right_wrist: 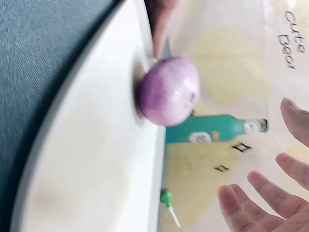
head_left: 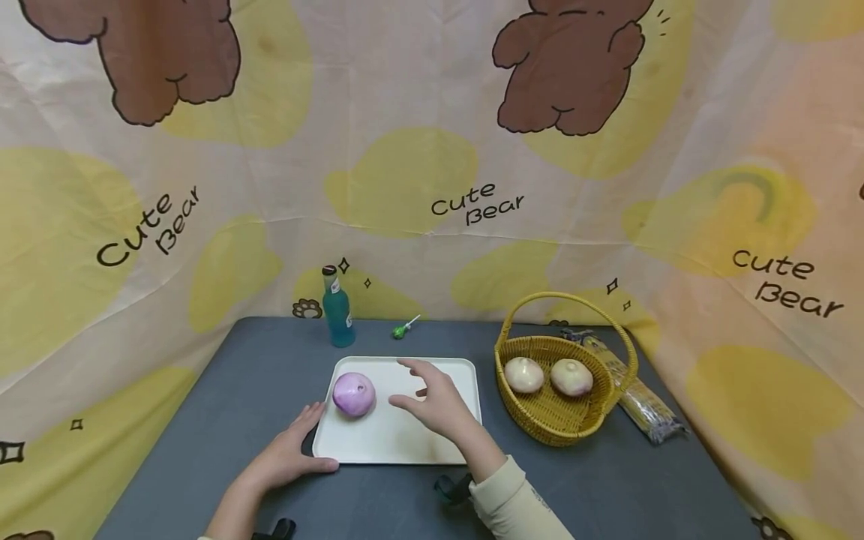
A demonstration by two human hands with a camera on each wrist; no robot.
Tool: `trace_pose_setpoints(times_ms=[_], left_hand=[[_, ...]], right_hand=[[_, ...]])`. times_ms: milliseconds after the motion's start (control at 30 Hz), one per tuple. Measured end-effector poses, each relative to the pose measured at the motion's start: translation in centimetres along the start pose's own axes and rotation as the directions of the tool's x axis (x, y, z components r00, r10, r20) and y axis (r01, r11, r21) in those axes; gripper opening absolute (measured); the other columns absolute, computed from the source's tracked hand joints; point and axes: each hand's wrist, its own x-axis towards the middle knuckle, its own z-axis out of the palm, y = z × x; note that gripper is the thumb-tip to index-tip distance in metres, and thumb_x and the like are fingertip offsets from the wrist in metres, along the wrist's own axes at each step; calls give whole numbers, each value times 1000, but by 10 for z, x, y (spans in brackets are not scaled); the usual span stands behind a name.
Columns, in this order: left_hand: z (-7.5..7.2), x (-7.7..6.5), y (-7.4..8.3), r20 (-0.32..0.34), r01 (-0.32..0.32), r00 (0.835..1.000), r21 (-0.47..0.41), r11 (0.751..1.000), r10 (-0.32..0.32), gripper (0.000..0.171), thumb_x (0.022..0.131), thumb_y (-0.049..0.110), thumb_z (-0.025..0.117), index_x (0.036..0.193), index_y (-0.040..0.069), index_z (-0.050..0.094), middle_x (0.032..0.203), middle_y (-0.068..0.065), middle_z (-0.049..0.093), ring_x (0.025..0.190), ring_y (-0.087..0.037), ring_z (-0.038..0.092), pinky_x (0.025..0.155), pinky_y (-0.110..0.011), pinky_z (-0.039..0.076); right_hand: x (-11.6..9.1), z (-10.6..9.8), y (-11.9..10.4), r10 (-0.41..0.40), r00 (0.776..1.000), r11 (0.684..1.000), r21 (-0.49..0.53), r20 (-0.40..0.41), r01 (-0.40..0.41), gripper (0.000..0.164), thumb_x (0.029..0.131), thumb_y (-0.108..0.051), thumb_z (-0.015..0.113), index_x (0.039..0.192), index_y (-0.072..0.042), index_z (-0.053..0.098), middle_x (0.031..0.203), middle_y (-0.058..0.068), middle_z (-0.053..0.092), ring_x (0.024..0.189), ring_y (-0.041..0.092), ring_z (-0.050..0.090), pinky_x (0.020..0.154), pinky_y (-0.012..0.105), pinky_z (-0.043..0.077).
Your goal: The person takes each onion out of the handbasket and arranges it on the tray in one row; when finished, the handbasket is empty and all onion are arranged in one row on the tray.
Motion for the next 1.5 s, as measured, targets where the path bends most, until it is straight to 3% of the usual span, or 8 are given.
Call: trace_pose_setpoints(times_ms=[167, 333, 633, 800, 1100, 1300, 1500], left_hand=[[0, 1, 0, -2, -6, 1000, 1, 1000, 6, 118, 72, 52, 87, 160, 3, 25, 165, -23, 22, 153, -47, 11, 116, -70, 19], [0, 2, -1, 1, 2, 1000, 2, 1000, -2, 118, 72, 52, 87, 160, 4, 24, 166, -22, 22, 153, -47, 11, 116, -71, 19], [-1, 0, -1, 0, -1, 1000, 0, 1000, 1, 117, 72, 50, 87, 160, 3, 25, 165, -23, 22, 153, -48, 11, 116, -71, 20], [-1, -1, -1, 4, 8, 1000, -2, 1000, -8, 117, 73, 50, 87, 160, 3, 25, 165, -24, 23, 153, -48, 11, 116, -71, 20], [0, 3, -1, 2, -10, 1000, -3, 1000, 10, 117, 72, 51, 87, 160, 3, 25, 165, -23, 23, 153, -48, 11, 116, -71, 19], [0, 3, -3, 3, -16, 1000, 4, 1000, 16, 117, 73, 51, 87, 159, 2, 25, 165, -24, 23, 153, -48, 12, 116, -70, 20], [0, 2, -2, 4, -16, 1000, 2, 1000, 16, 117, 73, 52, 86, 159, 2, 24, 165, -24, 23, 153, -48, 12, 116, -70, 20]], right_hand=[[-12, -21, -2, 16, 998, 1000, 17, -64, -15, 63, 90, -35, 78, 146, -19, 54, 145, 5, 57, 130, 29, 58, 90, 41, 58], [-23, -40, 4, 44, 991, 998, 45, -129, -39, 63, 89, -34, 79, 145, -19, 54, 145, 7, 57, 129, 30, 59, 93, 45, 57], [-44, -65, 19, 121, 964, 988, 123, -235, -94, 60, 87, -26, 81, 141, -20, 58, 142, 3, 61, 127, 31, 59, 95, 53, 54], [-54, -76, 25, 151, 950, 986, 115, -274, -124, 59, 87, -27, 81, 141, -19, 59, 141, 6, 61, 127, 30, 59, 94, 50, 55], [-65, -100, 46, 169, 901, 985, 94, -400, -144, 63, 88, -23, 80, 145, -13, 54, 137, 20, 60, 124, 39, 60, 95, 54, 55], [-68, -114, 62, 261, 870, 965, 140, -419, -222, 61, 91, -22, 77, 146, -14, 52, 143, 18, 57, 131, 35, 55, 100, 53, 51], [-69, -124, 77, 312, 848, 949, 108, -428, -295, 61, 95, -20, 73, 149, -14, 48, 152, 17, 48, 139, 37, 45, 107, 56, 45]])
